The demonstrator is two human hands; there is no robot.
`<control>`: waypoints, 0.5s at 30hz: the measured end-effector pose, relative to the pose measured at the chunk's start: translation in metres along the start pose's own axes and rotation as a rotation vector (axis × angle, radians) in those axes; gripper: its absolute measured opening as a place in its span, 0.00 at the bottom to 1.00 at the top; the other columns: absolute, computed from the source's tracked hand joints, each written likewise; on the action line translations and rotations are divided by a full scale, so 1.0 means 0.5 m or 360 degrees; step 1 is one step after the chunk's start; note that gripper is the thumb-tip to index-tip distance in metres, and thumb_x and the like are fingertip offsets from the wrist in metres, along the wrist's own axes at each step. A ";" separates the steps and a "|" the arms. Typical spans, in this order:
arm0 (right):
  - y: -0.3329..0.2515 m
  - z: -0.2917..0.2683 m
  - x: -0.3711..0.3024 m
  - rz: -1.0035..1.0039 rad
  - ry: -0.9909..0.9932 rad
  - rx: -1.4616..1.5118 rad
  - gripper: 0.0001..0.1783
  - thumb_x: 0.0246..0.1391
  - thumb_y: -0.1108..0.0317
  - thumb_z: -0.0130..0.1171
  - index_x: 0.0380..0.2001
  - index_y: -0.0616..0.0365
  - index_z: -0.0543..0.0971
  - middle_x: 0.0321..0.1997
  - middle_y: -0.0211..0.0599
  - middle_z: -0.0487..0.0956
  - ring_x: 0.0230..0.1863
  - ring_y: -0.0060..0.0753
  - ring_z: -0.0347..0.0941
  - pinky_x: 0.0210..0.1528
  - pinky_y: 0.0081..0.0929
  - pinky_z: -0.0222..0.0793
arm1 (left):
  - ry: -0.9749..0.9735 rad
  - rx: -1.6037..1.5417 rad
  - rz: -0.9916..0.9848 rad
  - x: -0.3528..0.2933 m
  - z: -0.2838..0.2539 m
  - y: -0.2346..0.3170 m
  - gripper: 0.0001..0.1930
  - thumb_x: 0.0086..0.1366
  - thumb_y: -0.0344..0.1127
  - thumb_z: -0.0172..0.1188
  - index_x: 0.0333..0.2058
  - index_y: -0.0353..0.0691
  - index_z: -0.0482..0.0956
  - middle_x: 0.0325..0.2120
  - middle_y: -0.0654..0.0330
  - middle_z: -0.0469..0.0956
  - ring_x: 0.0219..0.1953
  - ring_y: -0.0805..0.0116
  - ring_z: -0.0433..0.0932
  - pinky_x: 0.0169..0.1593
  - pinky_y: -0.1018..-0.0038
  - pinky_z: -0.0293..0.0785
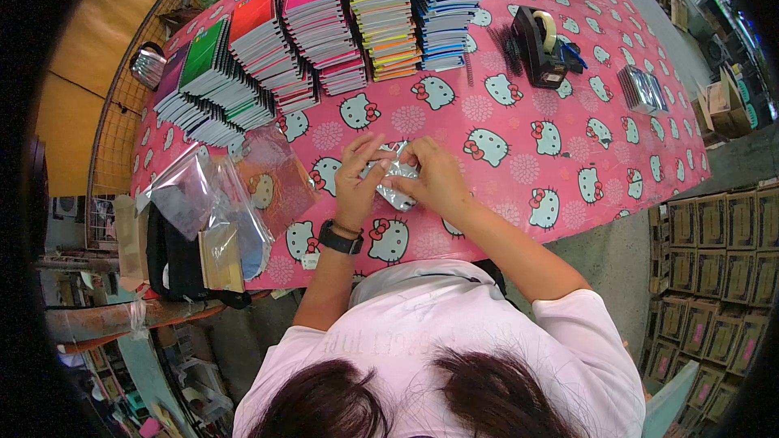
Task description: The person places a stack of notebooks into a plastic sleeve, folds the sleeve, and secures it with tape. They repeat this with blue, red, and green notebooks, using a tape dispenser on the table to seal each package.
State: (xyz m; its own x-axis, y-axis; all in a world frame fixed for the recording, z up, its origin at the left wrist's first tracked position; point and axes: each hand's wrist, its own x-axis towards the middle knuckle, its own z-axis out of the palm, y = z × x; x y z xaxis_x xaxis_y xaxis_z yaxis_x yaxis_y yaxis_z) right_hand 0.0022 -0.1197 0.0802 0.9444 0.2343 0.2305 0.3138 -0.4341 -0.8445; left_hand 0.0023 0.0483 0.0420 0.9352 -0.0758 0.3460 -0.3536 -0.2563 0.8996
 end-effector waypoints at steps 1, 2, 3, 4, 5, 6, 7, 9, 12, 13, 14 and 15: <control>0.013 0.011 0.003 0.0108 0.0003 0.0153 0.18 0.38 0.65 0.71 0.29 0.59 0.72 0.25 0.32 0.71 0.24 0.26 0.66 0.24 0.24 0.61 | 0.0024 0.0028 -0.0032 0.006 0.003 0.006 0.19 0.58 0.35 0.60 0.49 0.42 0.75 0.47 0.57 0.75 0.56 0.58 0.64 0.62 0.60 0.51; 0.023 0.017 0.008 0.0215 0.0005 0.0306 0.18 0.39 0.65 0.71 0.29 0.60 0.72 0.23 0.30 0.71 0.22 0.22 0.65 0.23 0.22 0.59 | 0.0086 -0.0118 -0.0075 0.009 0.007 0.012 0.20 0.58 0.34 0.59 0.51 0.42 0.74 0.49 0.57 0.74 0.56 0.59 0.64 0.62 0.59 0.51; 0.032 0.017 0.014 0.0334 -0.0064 0.0404 0.17 0.40 0.65 0.70 0.29 0.60 0.72 0.21 0.28 0.70 0.21 0.20 0.63 0.23 0.20 0.58 | 0.0148 -0.0264 -0.0117 0.012 0.011 0.017 0.21 0.58 0.34 0.58 0.52 0.42 0.72 0.50 0.58 0.73 0.55 0.59 0.64 0.62 0.58 0.50; 0.039 0.014 0.024 0.0457 -0.0134 0.0503 0.17 0.41 0.66 0.70 0.29 0.60 0.72 0.19 0.26 0.69 0.20 0.17 0.62 0.22 0.19 0.58 | 0.0208 -0.0411 -0.0162 0.016 0.015 0.021 0.22 0.58 0.33 0.58 0.54 0.42 0.71 0.51 0.58 0.72 0.55 0.60 0.65 0.62 0.57 0.50; 0.042 0.010 0.030 0.0580 -0.0202 0.0601 0.16 0.42 0.66 0.69 0.29 0.60 0.72 0.17 0.24 0.68 0.19 0.15 0.61 0.22 0.18 0.57 | 0.0333 -0.0156 -0.0025 0.010 0.014 0.028 0.22 0.59 0.34 0.57 0.53 0.41 0.71 0.52 0.58 0.71 0.55 0.59 0.65 0.62 0.55 0.48; 0.043 0.008 0.033 0.0621 -0.0241 0.0671 0.16 0.43 0.66 0.69 0.29 0.60 0.72 0.17 0.24 0.68 0.19 0.15 0.61 0.21 0.17 0.56 | 0.0455 0.0099 0.0114 -0.009 0.012 0.038 0.22 0.59 0.34 0.56 0.53 0.41 0.71 0.53 0.58 0.70 0.56 0.59 0.65 0.62 0.53 0.46; 0.035 0.002 0.037 0.0671 -0.0266 0.0745 0.15 0.43 0.66 0.68 0.29 0.61 0.72 0.16 0.24 0.68 0.18 0.15 0.61 0.21 0.17 0.56 | 0.0557 0.0350 0.0252 -0.026 0.012 0.045 0.21 0.59 0.35 0.55 0.53 0.41 0.71 0.54 0.58 0.69 0.56 0.59 0.65 0.62 0.51 0.44; 0.035 0.000 0.034 0.0727 -0.0343 0.0878 0.14 0.45 0.66 0.66 0.29 0.61 0.73 0.16 0.24 0.69 0.18 0.15 0.62 0.21 0.17 0.57 | 0.0127 0.0658 0.0340 -0.079 0.013 0.061 0.21 0.59 0.37 0.54 0.51 0.40 0.71 0.54 0.57 0.69 0.57 0.58 0.63 0.62 0.48 0.41; 0.060 -0.022 0.042 0.0698 -0.0411 0.0881 0.10 0.50 0.65 0.62 0.30 0.61 0.75 0.19 0.25 0.72 0.20 0.16 0.65 0.23 0.17 0.61 | -0.0176 0.0953 0.0377 -0.105 0.015 0.069 0.23 0.58 0.40 0.53 0.51 0.38 0.71 0.53 0.56 0.69 0.59 0.56 0.62 0.62 0.48 0.40; 0.077 -0.039 0.047 0.0670 -0.0414 0.0768 0.10 0.51 0.65 0.61 0.30 0.61 0.76 0.20 0.26 0.73 0.21 0.15 0.66 0.24 0.16 0.62 | -0.0210 0.1019 0.0380 -0.105 0.014 0.067 0.24 0.58 0.41 0.52 0.52 0.37 0.70 0.53 0.56 0.69 0.60 0.56 0.61 0.62 0.49 0.40; 0.092 -0.064 0.059 0.0633 -0.0421 0.0645 0.09 0.53 0.65 0.59 0.30 0.60 0.76 0.22 0.26 0.74 0.23 0.15 0.67 0.25 0.15 0.62 | -0.0188 0.0995 0.0361 -0.107 0.014 0.064 0.24 0.57 0.42 0.53 0.51 0.38 0.71 0.53 0.56 0.69 0.59 0.57 0.61 0.62 0.50 0.42; 0.107 -0.096 0.073 0.0646 -0.0296 0.0451 0.09 0.54 0.66 0.57 0.32 0.62 0.77 0.24 0.27 0.76 0.26 0.18 0.70 0.29 0.17 0.65 | -0.0164 0.0972 0.0339 -0.114 0.011 0.060 0.24 0.56 0.42 0.55 0.51 0.39 0.71 0.53 0.57 0.70 0.59 0.57 0.62 0.61 0.50 0.43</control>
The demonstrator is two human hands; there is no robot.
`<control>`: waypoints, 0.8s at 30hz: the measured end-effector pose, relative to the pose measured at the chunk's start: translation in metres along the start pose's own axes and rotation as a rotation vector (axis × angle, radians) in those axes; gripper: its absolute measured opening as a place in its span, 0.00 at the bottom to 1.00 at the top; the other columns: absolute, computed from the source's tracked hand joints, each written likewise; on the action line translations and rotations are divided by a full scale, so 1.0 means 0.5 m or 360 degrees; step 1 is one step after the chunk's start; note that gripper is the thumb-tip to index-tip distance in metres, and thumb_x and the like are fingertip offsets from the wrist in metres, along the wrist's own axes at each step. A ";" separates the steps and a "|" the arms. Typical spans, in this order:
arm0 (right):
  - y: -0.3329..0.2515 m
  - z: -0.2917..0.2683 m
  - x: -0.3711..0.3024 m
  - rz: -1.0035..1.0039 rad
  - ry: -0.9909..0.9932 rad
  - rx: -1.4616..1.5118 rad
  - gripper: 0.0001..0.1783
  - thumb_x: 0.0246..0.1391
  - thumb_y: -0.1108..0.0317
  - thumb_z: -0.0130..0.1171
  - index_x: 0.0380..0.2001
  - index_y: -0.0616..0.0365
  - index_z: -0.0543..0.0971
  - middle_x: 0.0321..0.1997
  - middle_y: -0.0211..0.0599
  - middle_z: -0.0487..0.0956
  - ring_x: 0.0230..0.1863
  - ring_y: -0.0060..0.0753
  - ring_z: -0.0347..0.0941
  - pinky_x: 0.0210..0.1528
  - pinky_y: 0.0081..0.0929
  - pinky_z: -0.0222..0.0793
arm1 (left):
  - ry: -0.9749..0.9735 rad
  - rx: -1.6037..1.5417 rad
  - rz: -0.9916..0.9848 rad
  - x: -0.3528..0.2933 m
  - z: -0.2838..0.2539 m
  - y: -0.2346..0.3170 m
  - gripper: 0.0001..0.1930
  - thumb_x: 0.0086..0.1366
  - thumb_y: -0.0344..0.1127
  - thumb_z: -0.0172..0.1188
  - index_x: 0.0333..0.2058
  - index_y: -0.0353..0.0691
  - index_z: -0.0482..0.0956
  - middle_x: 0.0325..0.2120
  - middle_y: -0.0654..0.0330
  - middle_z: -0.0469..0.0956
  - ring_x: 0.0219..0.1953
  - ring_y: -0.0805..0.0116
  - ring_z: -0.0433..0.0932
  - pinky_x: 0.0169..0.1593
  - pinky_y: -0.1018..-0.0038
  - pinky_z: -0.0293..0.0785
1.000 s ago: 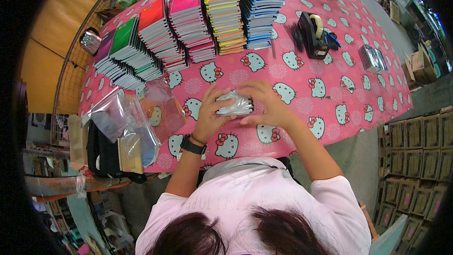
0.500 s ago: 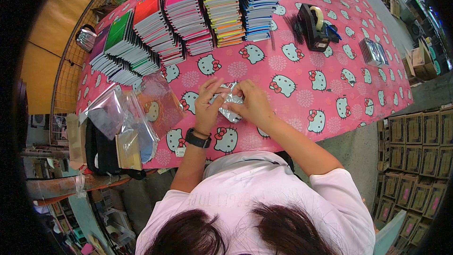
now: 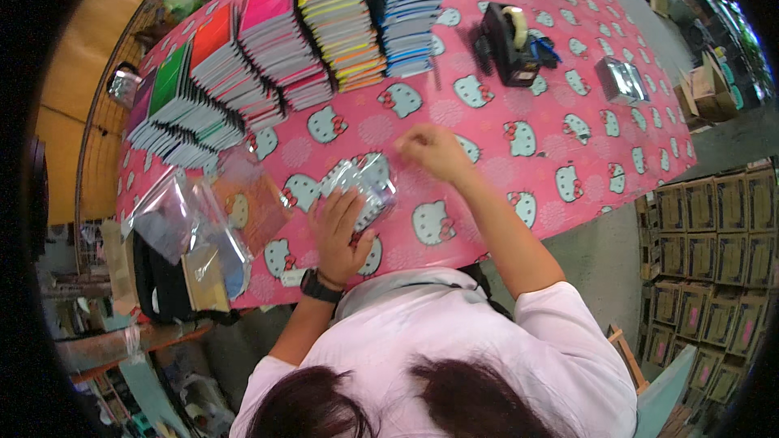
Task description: The person places a stack of notebooks into a plastic sleeve, folds the sleeve, and secures it with tape. They repeat this with blue, red, and green notebooks, using a tape dispenser on the table to seal each package.
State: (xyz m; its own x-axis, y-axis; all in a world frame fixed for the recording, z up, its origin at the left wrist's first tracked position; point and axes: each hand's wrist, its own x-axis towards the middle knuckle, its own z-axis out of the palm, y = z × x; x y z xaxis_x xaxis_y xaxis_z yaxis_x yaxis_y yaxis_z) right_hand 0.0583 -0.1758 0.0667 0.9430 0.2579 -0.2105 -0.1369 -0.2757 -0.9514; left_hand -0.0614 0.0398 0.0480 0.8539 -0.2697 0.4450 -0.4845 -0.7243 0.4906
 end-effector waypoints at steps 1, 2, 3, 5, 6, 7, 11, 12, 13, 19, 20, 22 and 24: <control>0.040 -0.066 0.029 -0.0166 0.0283 -0.0201 0.10 0.52 0.66 0.58 0.31 0.63 0.78 0.26 0.32 0.78 0.27 0.21 0.71 0.31 0.20 0.67 | 0.0021 -0.0029 0.0007 0.003 0.000 -0.001 0.25 0.55 0.43 0.56 0.51 0.40 0.72 0.53 0.58 0.70 0.59 0.58 0.62 0.61 0.51 0.44; 0.080 -0.141 0.060 -0.0328 0.0564 -0.0397 0.11 0.51 0.65 0.59 0.31 0.64 0.78 0.27 0.36 0.79 0.29 0.24 0.73 0.33 0.23 0.68 | 0.0040 0.0003 0.0047 0.003 0.006 -0.003 0.25 0.54 0.44 0.57 0.50 0.40 0.73 0.53 0.57 0.70 0.58 0.58 0.63 0.60 0.53 0.47; 0.061 -0.195 0.084 -0.0309 0.0802 -0.0297 0.11 0.49 0.65 0.60 0.32 0.63 0.78 0.29 0.39 0.79 0.32 0.28 0.74 0.35 0.25 0.69 | 0.0065 -0.0004 0.0032 -0.002 0.006 -0.010 0.25 0.54 0.44 0.57 0.50 0.39 0.73 0.53 0.57 0.70 0.58 0.58 0.63 0.59 0.54 0.48; 0.110 -0.351 0.124 -0.0545 0.1408 -0.0230 0.13 0.48 0.63 0.61 0.33 0.62 0.79 0.30 0.41 0.80 0.35 0.34 0.75 0.38 0.28 0.70 | 0.0091 -0.0079 0.0080 0.007 0.018 -0.007 0.25 0.54 0.45 0.57 0.50 0.39 0.73 0.53 0.56 0.70 0.58 0.57 0.63 0.58 0.54 0.50; 0.160 -0.454 0.142 -0.0466 0.1668 -0.0511 0.15 0.48 0.60 0.61 0.34 0.61 0.79 0.32 0.41 0.80 0.36 0.36 0.75 0.44 0.32 0.67 | 0.0091 -0.0111 0.0136 0.016 0.021 -0.002 0.25 0.54 0.45 0.57 0.50 0.39 0.73 0.53 0.56 0.70 0.57 0.55 0.64 0.56 0.55 0.53; 0.188 -0.523 0.163 -0.0378 0.1904 -0.0787 0.17 0.48 0.58 0.62 0.34 0.60 0.80 0.33 0.41 0.80 0.37 0.39 0.75 0.50 0.37 0.64 | 0.0103 -0.0129 0.0158 0.022 0.025 0.000 0.26 0.54 0.45 0.58 0.50 0.39 0.73 0.53 0.55 0.70 0.57 0.55 0.64 0.56 0.55 0.54; 0.165 -0.535 0.228 0.0249 0.1408 -0.1047 0.14 0.49 0.59 0.62 0.31 0.60 0.81 0.28 0.32 0.80 0.30 0.21 0.73 0.34 0.22 0.69 | 0.0106 -0.0092 0.0134 0.010 0.013 -0.010 0.26 0.53 0.44 0.59 0.50 0.39 0.72 0.54 0.55 0.69 0.57 0.54 0.63 0.56 0.55 0.55; 0.165 -0.549 0.227 0.0169 0.1405 -0.0853 0.14 0.49 0.59 0.61 0.31 0.60 0.81 0.27 0.31 0.79 0.29 0.21 0.73 0.33 0.22 0.68 | 0.0101 -0.0098 0.0143 0.012 0.013 -0.009 0.26 0.53 0.44 0.59 0.50 0.39 0.72 0.54 0.55 0.69 0.57 0.54 0.63 0.56 0.55 0.55; 0.175 -0.555 0.228 0.0094 0.1392 -0.0659 0.14 0.49 0.59 0.61 0.31 0.59 0.81 0.26 0.31 0.79 0.28 0.20 0.72 0.32 0.22 0.67 | 0.0092 -0.0103 0.0143 0.012 0.013 -0.009 0.27 0.53 0.44 0.59 0.51 0.39 0.72 0.54 0.55 0.69 0.57 0.53 0.63 0.56 0.55 0.55; 0.210 -0.485 0.121 -0.0143 0.1364 -0.0028 0.11 0.49 0.60 0.63 0.25 0.58 0.80 0.20 0.25 0.75 0.18 0.14 0.63 0.18 0.16 0.53 | 0.0101 -0.0114 0.0142 0.012 0.010 -0.003 0.27 0.52 0.43 0.60 0.50 0.38 0.72 0.54 0.55 0.68 0.57 0.53 0.63 0.56 0.56 0.56; 0.235 -0.477 0.115 0.0025 0.1340 0.0149 0.12 0.50 0.60 0.62 0.24 0.58 0.79 0.20 0.24 0.74 0.18 0.13 0.62 0.18 0.17 0.52 | 0.0098 -0.0139 0.0129 0.012 0.010 -0.002 0.27 0.52 0.43 0.60 0.50 0.39 0.72 0.53 0.56 0.69 0.57 0.53 0.63 0.56 0.56 0.56; 0.270 -0.477 0.115 0.0242 0.1120 0.0618 0.13 0.51 0.59 0.61 0.22 0.56 0.77 0.19 0.22 0.72 0.16 0.13 0.58 0.17 0.16 0.51 | 0.0092 -0.0194 0.0108 0.015 0.008 -0.001 0.27 0.52 0.42 0.61 0.51 0.39 0.72 0.53 0.56 0.69 0.57 0.53 0.63 0.56 0.56 0.56; 0.225 -0.444 0.145 0.0394 0.0791 0.0809 0.12 0.52 0.59 0.60 0.22 0.55 0.76 0.19 0.22 0.71 0.16 0.13 0.58 0.19 0.15 0.52 | 0.0066 -0.0186 0.0131 0.019 -0.001 -0.001 0.27 0.52 0.42 0.60 0.50 0.39 0.72 0.53 0.55 0.69 0.57 0.51 0.63 0.57 0.55 0.55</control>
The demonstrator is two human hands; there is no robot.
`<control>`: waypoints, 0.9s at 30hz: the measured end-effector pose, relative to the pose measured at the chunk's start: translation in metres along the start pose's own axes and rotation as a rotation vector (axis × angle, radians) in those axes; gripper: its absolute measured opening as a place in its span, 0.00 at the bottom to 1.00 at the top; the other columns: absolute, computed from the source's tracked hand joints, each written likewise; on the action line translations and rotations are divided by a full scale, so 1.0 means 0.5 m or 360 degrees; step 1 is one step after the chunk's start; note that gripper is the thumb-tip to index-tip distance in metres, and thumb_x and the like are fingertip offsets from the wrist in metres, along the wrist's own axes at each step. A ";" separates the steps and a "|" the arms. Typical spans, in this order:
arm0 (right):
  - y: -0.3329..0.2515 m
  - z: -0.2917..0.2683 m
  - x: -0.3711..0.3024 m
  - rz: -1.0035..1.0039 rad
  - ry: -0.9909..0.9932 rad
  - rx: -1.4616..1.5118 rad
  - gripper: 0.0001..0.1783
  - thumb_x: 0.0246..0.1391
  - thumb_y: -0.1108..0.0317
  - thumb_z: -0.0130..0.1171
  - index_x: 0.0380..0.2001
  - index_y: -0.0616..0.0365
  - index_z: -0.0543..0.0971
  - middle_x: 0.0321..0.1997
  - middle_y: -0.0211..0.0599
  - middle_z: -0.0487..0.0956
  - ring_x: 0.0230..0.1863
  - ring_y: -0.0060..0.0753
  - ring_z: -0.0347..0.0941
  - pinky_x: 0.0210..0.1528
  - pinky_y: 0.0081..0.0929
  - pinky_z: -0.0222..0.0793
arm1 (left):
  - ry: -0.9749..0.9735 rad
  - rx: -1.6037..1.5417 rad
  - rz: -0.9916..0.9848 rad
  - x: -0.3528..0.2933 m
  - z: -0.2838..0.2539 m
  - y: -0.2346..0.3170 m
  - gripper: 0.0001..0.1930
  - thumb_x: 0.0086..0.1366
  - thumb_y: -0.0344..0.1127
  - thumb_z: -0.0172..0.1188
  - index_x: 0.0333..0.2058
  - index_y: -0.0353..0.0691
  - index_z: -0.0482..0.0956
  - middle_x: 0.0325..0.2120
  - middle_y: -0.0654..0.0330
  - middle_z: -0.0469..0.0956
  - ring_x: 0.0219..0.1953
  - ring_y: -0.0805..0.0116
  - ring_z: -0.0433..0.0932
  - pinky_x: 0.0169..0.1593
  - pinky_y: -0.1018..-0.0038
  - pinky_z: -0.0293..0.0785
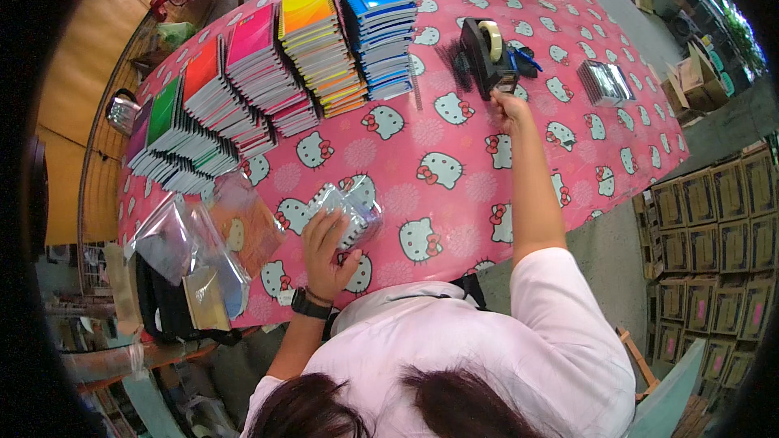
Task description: The person places a stack of notebooks into a plastic sleeve, folds the sleeve, and secures it with tape. They repeat this with blue, red, and green notebooks, using a tape dispenser on the table to seal each package.
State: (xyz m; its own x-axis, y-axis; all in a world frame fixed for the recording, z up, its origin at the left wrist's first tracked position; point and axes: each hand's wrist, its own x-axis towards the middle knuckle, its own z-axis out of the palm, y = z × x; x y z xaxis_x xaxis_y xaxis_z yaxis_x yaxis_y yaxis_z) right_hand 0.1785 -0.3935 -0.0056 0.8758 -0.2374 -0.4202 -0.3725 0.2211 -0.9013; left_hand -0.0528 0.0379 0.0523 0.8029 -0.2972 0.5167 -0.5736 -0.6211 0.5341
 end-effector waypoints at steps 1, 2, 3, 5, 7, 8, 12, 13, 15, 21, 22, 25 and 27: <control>-0.015 0.042 -0.014 0.0132 -0.0149 0.0048 0.12 0.52 0.59 0.60 0.22 0.55 0.76 0.18 0.21 0.71 0.17 0.13 0.57 0.19 0.15 0.53 | -0.0015 0.0007 0.0010 0.003 -0.004 -0.003 0.26 0.52 0.42 0.60 0.50 0.39 0.72 0.53 0.55 0.69 0.57 0.50 0.63 0.58 0.55 0.55; -0.026 0.092 -0.043 0.0011 -0.0322 -0.0128 0.12 0.52 0.59 0.60 0.23 0.55 0.76 0.19 0.21 0.71 0.17 0.13 0.58 0.20 0.15 0.54 | -0.0075 0.0020 -0.0021 0.001 -0.007 -0.005 0.28 0.50 0.43 0.62 0.52 0.43 0.72 0.54 0.56 0.68 0.59 0.51 0.60 0.59 0.53 0.53; -0.034 0.149 -0.088 -0.0108 -0.0512 -0.0302 0.12 0.52 0.59 0.60 0.24 0.55 0.76 0.19 0.22 0.72 0.18 0.13 0.59 0.21 0.14 0.54 | -0.0083 0.0049 -0.0043 0.003 -0.009 -0.002 0.29 0.49 0.44 0.63 0.52 0.46 0.72 0.55 0.57 0.66 0.60 0.50 0.58 0.60 0.51 0.50; -0.057 0.264 -0.202 -0.0246 -0.0952 -0.0603 0.12 0.52 0.59 0.60 0.25 0.56 0.77 0.19 0.22 0.72 0.20 0.14 0.62 0.23 0.15 0.56 | -0.0094 0.0101 -0.0110 0.000 -0.013 0.001 0.30 0.47 0.46 0.64 0.52 0.52 0.72 0.57 0.59 0.64 0.62 0.49 0.53 0.62 0.48 0.45; -0.089 0.358 -0.330 -0.0296 -0.1401 -0.0853 0.13 0.50 0.58 0.61 0.26 0.57 0.78 0.20 0.23 0.73 0.22 0.15 0.64 0.24 0.17 0.58 | -0.0159 0.0157 -0.0166 -0.005 -0.022 -0.001 0.32 0.45 0.47 0.65 0.53 0.55 0.72 0.60 0.59 0.60 0.64 0.47 0.49 0.62 0.44 0.42; -0.091 0.391 -0.363 -0.0472 -0.1603 -0.0990 0.13 0.50 0.59 0.62 0.24 0.58 0.78 0.19 0.24 0.72 0.20 0.16 0.65 0.22 0.19 0.58 | -0.0193 0.0174 -0.0166 -0.001 -0.028 0.001 0.33 0.44 0.48 0.66 0.53 0.57 0.71 0.61 0.59 0.58 0.65 0.46 0.46 0.62 0.43 0.41; -0.080 0.473 -0.422 -0.0838 -0.1728 -0.1934 0.21 0.46 0.52 0.64 0.19 0.62 0.76 0.15 0.30 0.70 0.17 0.22 0.65 0.20 0.25 0.59 | -0.0274 0.0187 -0.0109 0.011 -0.043 0.005 0.36 0.42 0.49 0.68 0.54 0.58 0.70 0.63 0.57 0.53 0.64 0.41 0.45 0.59 0.39 0.42; -0.076 0.483 -0.427 -0.0888 -0.1584 -0.2223 0.24 0.45 0.49 0.64 0.18 0.62 0.76 0.14 0.31 0.70 0.17 0.22 0.64 0.19 0.25 0.59 | -0.0295 0.0192 -0.0112 0.010 -0.049 0.004 0.37 0.41 0.50 0.68 0.55 0.58 0.69 0.63 0.57 0.53 0.65 0.41 0.45 0.60 0.39 0.42; -0.063 0.496 -0.427 -0.0979 -0.1244 -0.2780 0.28 0.43 0.44 0.64 0.16 0.62 0.75 0.13 0.33 0.68 0.16 0.24 0.64 0.18 0.26 0.58 | -0.0333 0.0194 -0.0118 0.010 -0.056 0.003 0.39 0.41 0.50 0.68 0.56 0.57 0.68 0.63 0.58 0.53 0.65 0.41 0.44 0.60 0.39 0.41; 0.111 0.394 -0.315 0.0313 -0.1524 -0.1092 0.25 0.45 0.46 0.64 0.15 0.58 0.72 0.14 0.28 0.69 0.16 0.22 0.63 0.18 0.25 0.58 | -0.0325 0.0154 -0.0189 0.008 -0.044 -0.005 0.45 0.41 0.49 0.67 0.60 0.47 0.61 0.64 0.58 0.52 0.66 0.43 0.42 0.60 0.38 0.40; 0.126 0.381 -0.309 0.0227 -0.1479 -0.1126 0.23 0.45 0.49 0.64 0.16 0.57 0.71 0.14 0.26 0.69 0.16 0.21 0.63 0.18 0.25 0.58 | -0.0355 0.0200 -0.0183 0.008 -0.047 -0.006 0.45 0.41 0.49 0.67 0.60 0.46 0.60 0.64 0.58 0.52 0.66 0.44 0.43 0.60 0.38 0.40; 0.149 0.351 -0.319 -0.0229 -0.1227 -0.1274 0.15 0.46 0.61 0.65 0.18 0.56 0.71 0.16 0.24 0.70 0.19 0.17 0.62 0.21 0.22 0.60 | -0.0644 0.0399 -0.0175 0.026 -0.085 0.012 0.45 0.42 0.46 0.66 0.60 0.46 0.60 0.64 0.59 0.52 0.66 0.47 0.43 0.60 0.36 0.39; 0.161 0.317 -0.307 -0.0534 -0.1032 -0.1245 0.10 0.47 0.68 0.63 0.20 0.56 0.72 0.19 0.24 0.71 0.24 0.15 0.64 0.27 0.19 0.62 | -0.0701 0.0630 0.0061 0.063 -0.093 0.023 0.44 0.42 0.42 0.67 0.60 0.49 0.60 0.62 0.60 0.55 0.65 0.49 0.46 0.60 0.35 0.39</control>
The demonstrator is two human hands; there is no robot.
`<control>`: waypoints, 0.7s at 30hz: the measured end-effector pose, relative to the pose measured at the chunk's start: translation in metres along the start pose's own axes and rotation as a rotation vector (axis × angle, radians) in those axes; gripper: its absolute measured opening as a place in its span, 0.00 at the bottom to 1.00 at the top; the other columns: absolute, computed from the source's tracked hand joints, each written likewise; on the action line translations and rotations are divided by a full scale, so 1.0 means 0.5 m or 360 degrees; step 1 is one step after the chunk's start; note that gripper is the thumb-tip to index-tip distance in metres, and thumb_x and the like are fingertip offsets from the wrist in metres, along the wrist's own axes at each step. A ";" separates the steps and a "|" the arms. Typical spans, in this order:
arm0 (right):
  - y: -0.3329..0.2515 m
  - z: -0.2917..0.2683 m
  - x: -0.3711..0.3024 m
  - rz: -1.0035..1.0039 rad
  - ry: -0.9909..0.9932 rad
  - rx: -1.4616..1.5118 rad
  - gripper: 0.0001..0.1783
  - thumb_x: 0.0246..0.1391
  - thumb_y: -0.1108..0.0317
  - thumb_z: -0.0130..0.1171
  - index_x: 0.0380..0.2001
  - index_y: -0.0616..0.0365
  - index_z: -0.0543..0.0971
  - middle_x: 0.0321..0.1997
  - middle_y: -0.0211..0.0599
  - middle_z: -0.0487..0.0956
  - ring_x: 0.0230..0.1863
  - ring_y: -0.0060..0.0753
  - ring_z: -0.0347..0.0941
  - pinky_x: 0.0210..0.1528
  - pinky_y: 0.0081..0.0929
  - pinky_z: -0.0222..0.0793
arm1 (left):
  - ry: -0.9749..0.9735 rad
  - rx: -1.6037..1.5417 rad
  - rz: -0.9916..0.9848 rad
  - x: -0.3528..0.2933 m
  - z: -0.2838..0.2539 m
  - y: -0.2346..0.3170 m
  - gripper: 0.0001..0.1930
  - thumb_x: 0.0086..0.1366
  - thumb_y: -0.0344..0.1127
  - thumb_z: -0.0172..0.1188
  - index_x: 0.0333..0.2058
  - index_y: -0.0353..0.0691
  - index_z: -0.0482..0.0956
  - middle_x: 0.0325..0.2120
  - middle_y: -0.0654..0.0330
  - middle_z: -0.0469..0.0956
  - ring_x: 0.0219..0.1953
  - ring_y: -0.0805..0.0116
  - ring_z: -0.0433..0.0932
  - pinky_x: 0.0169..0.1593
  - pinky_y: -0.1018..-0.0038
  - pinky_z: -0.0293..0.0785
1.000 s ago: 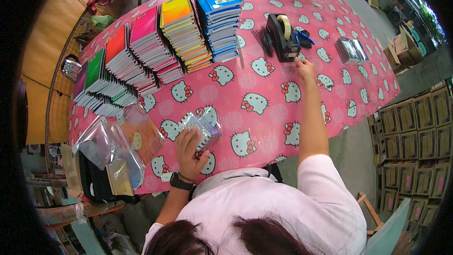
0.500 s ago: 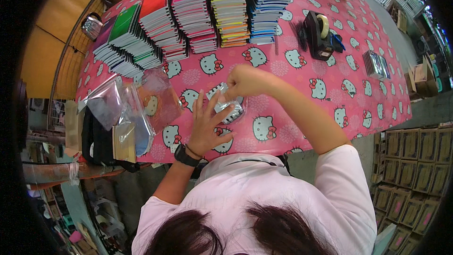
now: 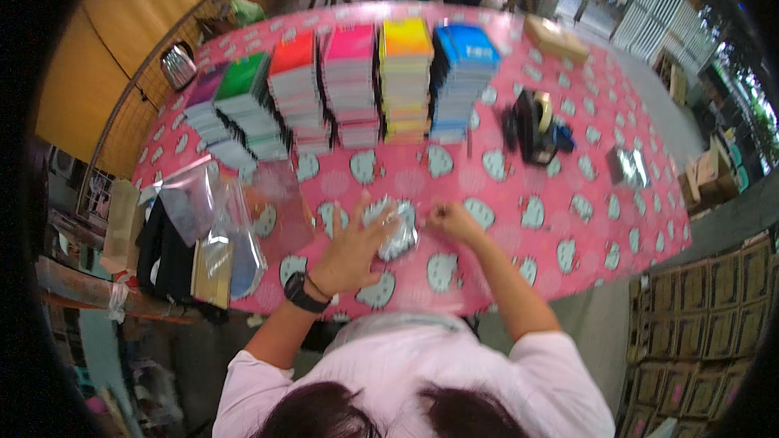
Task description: The person places a stack of notebooks into a plastic sleeve, folds the sleeve, and secures it with tape. They repeat this with blue, red, and green notebooks, using a tape dispenser on the table to seal each package.
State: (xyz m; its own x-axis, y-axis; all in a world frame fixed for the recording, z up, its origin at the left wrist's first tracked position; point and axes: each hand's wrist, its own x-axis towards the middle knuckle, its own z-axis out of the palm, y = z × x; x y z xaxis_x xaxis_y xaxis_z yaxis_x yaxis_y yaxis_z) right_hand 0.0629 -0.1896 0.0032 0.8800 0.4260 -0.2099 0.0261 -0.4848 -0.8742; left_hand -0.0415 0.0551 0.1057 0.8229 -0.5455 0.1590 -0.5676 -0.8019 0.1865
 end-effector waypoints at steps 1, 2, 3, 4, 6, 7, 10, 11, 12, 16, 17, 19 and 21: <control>-0.044 0.005 -0.011 -0.0002 0.0030 0.0059 0.07 0.48 0.69 0.61 0.23 0.56 0.73 0.22 0.22 0.72 0.25 0.16 0.65 0.29 0.19 0.63 | 0.0044 0.0200 0.0119 0.000 0.006 -0.006 0.44 0.41 0.40 0.68 0.60 0.50 0.60 0.61 0.61 0.58 0.64 0.51 0.50 0.59 0.34 0.40; -0.029 -0.002 -0.015 0.0080 0.0054 0.0273 0.06 0.50 0.69 0.60 0.25 0.56 0.74 0.24 0.22 0.73 0.26 0.15 0.65 0.29 0.18 0.63 | 0.0080 0.0391 0.0273 0.024 0.005 -0.009 0.44 0.41 0.38 0.69 0.60 0.52 0.60 0.59 0.62 0.61 0.63 0.52 0.53 0.59 0.33 0.41; 0.004 -0.015 -0.014 0.0029 0.0069 0.0263 0.05 0.51 0.69 0.60 0.27 0.57 0.74 0.25 0.22 0.74 0.26 0.14 0.66 0.28 0.17 0.63 | -0.0017 0.0249 0.0331 0.055 -0.004 -0.014 0.43 0.41 0.37 0.69 0.59 0.53 0.61 0.56 0.63 0.64 0.60 0.54 0.57 0.59 0.34 0.43; 0.011 -0.015 -0.014 0.0001 0.0144 0.0209 0.08 0.50 0.66 0.61 0.25 0.57 0.74 0.22 0.22 0.72 0.24 0.16 0.64 0.26 0.19 0.61 | -0.0143 0.0100 0.0365 0.073 -0.008 -0.020 0.43 0.41 0.36 0.69 0.59 0.53 0.61 0.53 0.64 0.67 0.58 0.56 0.61 0.59 0.35 0.45; 0.034 -0.033 -0.020 0.0110 0.0203 0.0086 0.11 0.48 0.64 0.64 0.28 0.59 0.75 0.22 0.26 0.72 0.25 0.20 0.65 0.28 0.24 0.63 | -0.0107 -0.0304 0.0373 0.092 -0.031 -0.026 0.42 0.40 0.35 0.70 0.58 0.53 0.62 0.48 0.66 0.71 0.53 0.59 0.67 0.60 0.39 0.48; 0.055 -0.056 -0.031 0.0259 0.0203 0.0012 0.13 0.47 0.63 0.64 0.33 0.59 0.75 0.25 0.29 0.74 0.27 0.23 0.68 0.32 0.26 0.66 | 0.0058 -0.0567 0.0368 0.093 -0.048 -0.022 0.42 0.40 0.35 0.70 0.57 0.53 0.62 0.45 0.66 0.72 0.50 0.60 0.69 0.61 0.42 0.49; 0.050 -0.049 -0.083 0.0064 0.0230 0.1083 0.22 0.44 0.66 0.66 0.42 0.60 0.73 0.37 0.35 0.75 0.37 0.28 0.71 0.42 0.28 0.68 | 0.0692 -0.1624 0.0225 0.087 -0.050 -0.011 0.42 0.41 0.33 0.72 0.57 0.46 0.61 0.43 0.62 0.73 0.51 0.66 0.69 0.59 0.62 0.61; 0.019 -0.038 -0.094 -0.0025 0.0140 0.1232 0.25 0.42 0.67 0.67 0.45 0.60 0.72 0.41 0.36 0.75 0.40 0.29 0.71 0.46 0.29 0.68 | 0.0892 -0.2140 0.0104 0.080 -0.041 0.005 0.42 0.42 0.32 0.73 0.57 0.45 0.62 0.42 0.61 0.73 0.52 0.67 0.69 0.58 0.66 0.63; -0.034 -0.022 -0.112 -0.0124 -0.0008 0.1039 0.29 0.40 0.68 0.68 0.48 0.60 0.71 0.45 0.37 0.74 0.43 0.30 0.71 0.49 0.30 0.68 | 0.1085 -0.2668 -0.0034 0.067 -0.023 0.014 0.41 0.42 0.32 0.73 0.56 0.43 0.62 0.41 0.60 0.74 0.52 0.69 0.68 0.56 0.69 0.65; -0.081 0.021 -0.096 -0.0514 0.0123 0.0569 0.37 0.33 0.72 0.71 0.51 0.62 0.69 0.53 0.38 0.71 0.51 0.31 0.68 0.53 0.31 0.66 | 0.0592 -0.2023 -0.0376 0.045 0.130 -0.016 0.41 0.41 0.31 0.74 0.55 0.38 0.63 0.46 0.58 0.71 0.51 0.66 0.71 0.53 0.71 0.68; -0.117 0.002 -0.097 -0.0150 -0.0129 0.0977 0.41 0.31 0.72 0.72 0.53 0.61 0.66 0.54 0.36 0.70 0.54 0.29 0.66 0.56 0.30 0.63 | 0.0477 -0.1643 -0.0471 0.039 0.114 -0.009 0.43 0.41 0.32 0.75 0.56 0.37 0.60 0.47 0.56 0.71 0.49 0.65 0.72 0.53 0.71 0.68; -0.107 0.020 -0.081 -0.0307 -0.0123 0.0779 0.42 0.32 0.71 0.72 0.55 0.60 0.65 0.52 0.35 0.71 0.54 0.28 0.66 0.56 0.29 0.62 | 0.0577 -0.1809 -0.0387 0.049 0.142 -0.012 0.43 0.41 0.33 0.75 0.55 0.36 0.61 0.46 0.55 0.72 0.49 0.65 0.72 0.52 0.71 0.68; -0.124 0.038 -0.085 -0.0500 -0.0051 0.0590 0.39 0.35 0.72 0.70 0.54 0.59 0.66 0.50 0.33 0.73 0.53 0.26 0.66 0.54 0.27 0.64 | 0.0583 -0.1719 -0.0406 0.051 0.105 -0.005 0.42 0.43 0.34 0.73 0.56 0.36 0.60 0.47 0.53 0.72 0.48 0.65 0.72 0.51 0.70 0.68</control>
State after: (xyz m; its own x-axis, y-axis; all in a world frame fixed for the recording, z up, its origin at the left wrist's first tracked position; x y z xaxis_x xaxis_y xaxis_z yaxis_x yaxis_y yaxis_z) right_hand 0.0148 -0.1631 0.0577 0.8415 0.5341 0.0809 0.1124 -0.0266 -0.9933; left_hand -0.0178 0.0305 0.0586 0.9597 -0.1543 0.2350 -0.2587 -0.1578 0.9530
